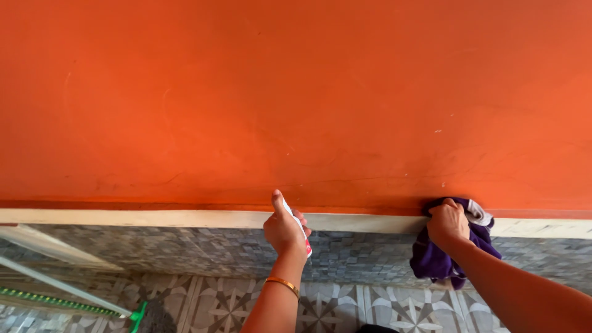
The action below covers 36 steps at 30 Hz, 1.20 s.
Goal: Clean drawings or marks off a wall using a spray and a cloth.
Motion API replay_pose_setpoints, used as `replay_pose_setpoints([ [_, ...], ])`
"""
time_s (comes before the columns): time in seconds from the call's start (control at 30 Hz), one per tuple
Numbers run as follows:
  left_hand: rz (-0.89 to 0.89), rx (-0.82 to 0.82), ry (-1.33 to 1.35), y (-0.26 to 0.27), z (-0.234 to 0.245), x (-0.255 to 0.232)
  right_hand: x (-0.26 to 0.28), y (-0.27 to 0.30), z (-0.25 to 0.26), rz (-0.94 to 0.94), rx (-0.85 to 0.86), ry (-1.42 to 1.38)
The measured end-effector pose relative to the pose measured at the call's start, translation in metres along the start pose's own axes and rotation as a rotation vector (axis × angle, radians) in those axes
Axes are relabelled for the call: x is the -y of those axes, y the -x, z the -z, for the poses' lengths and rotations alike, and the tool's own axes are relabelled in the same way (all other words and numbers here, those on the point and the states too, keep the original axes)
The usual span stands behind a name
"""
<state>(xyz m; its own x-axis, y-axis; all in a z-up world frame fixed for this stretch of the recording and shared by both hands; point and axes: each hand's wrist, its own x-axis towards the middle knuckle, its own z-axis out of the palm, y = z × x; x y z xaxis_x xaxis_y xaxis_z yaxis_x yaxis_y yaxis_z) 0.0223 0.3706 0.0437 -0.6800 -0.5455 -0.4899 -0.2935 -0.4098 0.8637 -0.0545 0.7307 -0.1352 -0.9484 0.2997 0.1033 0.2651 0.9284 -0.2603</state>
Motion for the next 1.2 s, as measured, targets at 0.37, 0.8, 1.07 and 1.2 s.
replay_pose_setpoints([
  [0.37,0.032,-0.005,-0.02,-0.055,0.059,0.002,0.128,0.053,-0.017,0.302,-0.086,-0.003],
  [0.8,0.053,-0.088,-0.03,-0.118,0.139,-0.037,0.308,0.098,-0.043,0.569,-0.025,-0.084],
  [1.07,0.048,-0.103,0.014,-0.155,0.184,-0.058,0.399,0.12,-0.061,0.645,0.019,-0.073],
  [1.2,0.06,-0.105,-0.029,-0.174,0.205,-0.07,0.444,0.13,-0.077,0.711,-0.005,-0.107],
])
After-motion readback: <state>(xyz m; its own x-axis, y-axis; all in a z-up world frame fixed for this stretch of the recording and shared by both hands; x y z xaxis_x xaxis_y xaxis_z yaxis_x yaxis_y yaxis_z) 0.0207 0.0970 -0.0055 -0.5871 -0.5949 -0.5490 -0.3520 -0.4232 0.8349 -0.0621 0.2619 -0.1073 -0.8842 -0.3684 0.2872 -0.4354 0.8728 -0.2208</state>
